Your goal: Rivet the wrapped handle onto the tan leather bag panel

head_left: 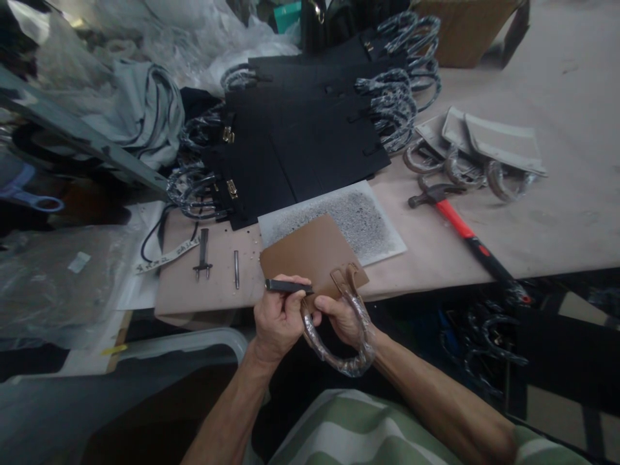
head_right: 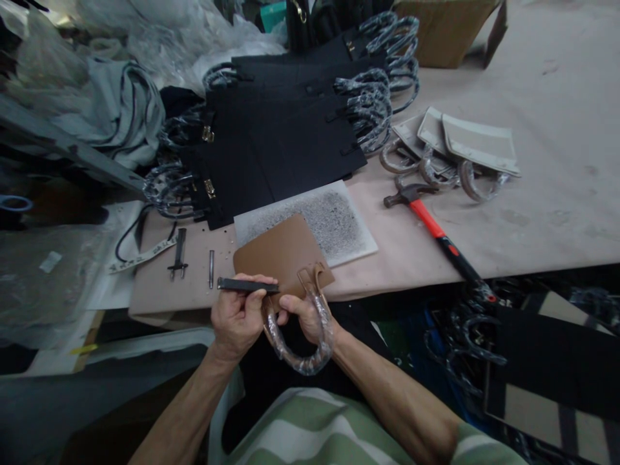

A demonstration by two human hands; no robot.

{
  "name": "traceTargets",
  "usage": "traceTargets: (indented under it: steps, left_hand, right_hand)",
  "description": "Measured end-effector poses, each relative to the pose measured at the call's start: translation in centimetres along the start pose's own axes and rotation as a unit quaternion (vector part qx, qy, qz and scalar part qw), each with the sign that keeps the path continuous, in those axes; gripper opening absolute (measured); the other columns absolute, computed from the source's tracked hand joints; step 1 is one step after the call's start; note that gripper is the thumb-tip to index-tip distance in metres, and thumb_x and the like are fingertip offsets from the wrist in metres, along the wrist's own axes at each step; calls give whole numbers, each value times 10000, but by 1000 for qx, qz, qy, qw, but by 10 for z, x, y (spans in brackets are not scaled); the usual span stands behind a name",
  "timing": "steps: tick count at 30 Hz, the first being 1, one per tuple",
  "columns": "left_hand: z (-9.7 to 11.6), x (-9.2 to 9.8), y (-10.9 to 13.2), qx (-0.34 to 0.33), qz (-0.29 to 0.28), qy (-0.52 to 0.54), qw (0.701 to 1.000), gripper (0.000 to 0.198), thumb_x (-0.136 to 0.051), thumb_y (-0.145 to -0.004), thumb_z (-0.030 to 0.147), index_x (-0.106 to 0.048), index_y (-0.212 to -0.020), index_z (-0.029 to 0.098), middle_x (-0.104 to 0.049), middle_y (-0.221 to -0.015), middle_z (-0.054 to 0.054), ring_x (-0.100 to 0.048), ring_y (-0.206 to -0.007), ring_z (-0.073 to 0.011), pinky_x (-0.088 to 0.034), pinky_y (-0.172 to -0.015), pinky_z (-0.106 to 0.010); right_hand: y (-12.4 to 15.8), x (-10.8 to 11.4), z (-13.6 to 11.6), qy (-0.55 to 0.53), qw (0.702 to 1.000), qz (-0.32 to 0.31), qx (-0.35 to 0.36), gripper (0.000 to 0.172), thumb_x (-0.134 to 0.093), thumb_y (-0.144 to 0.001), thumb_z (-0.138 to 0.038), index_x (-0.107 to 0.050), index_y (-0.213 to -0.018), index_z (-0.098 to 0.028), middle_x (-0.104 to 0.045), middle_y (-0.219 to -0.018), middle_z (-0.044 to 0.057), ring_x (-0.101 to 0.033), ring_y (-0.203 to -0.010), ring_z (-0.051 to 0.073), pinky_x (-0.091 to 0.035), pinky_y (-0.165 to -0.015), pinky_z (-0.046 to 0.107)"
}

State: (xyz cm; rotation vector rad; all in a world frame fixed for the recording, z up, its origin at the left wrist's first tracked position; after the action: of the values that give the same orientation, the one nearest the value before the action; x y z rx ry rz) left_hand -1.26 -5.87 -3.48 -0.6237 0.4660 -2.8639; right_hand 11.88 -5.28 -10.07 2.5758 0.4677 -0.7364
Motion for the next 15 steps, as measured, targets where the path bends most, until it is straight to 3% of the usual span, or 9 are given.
traceTargets:
  steps: [7,15]
  left_hand:
    - [10,1,-23,-94,8,-89,992,87,-538,-948,152,-563,-1024,186,-724,-918,-47,-714,-868,-160,-570,-798,-260]
    - [-4,0,-45,-91,-8,-85,992,75,-528,-943,165,-555,-1008,190,-714,-891,-30,-716,-816,-151,-589,-770,-255]
  right_hand:
    - [-13,-6,-1,25,1000,2,4,497,-684,-761,-595,-628,-510,-170,-644,-598,49,-598,-624,177,-501,-747,339]
    - [-23,-13,-14,82,994,68,37,389,-676,-763,-480,-663,-576,-139,-638,-514,51,-580,-472,151,-500,-535,273]
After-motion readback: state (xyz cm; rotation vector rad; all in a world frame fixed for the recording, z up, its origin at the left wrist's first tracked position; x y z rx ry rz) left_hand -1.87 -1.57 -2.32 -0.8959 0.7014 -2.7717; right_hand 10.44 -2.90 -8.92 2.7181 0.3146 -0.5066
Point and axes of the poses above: each hand's wrist, its own y-axis away from the middle knuckle, its own x-axis out of the back of the hand, z = x × y, the point moved 5 cm from there along -y, towards the middle knuckle
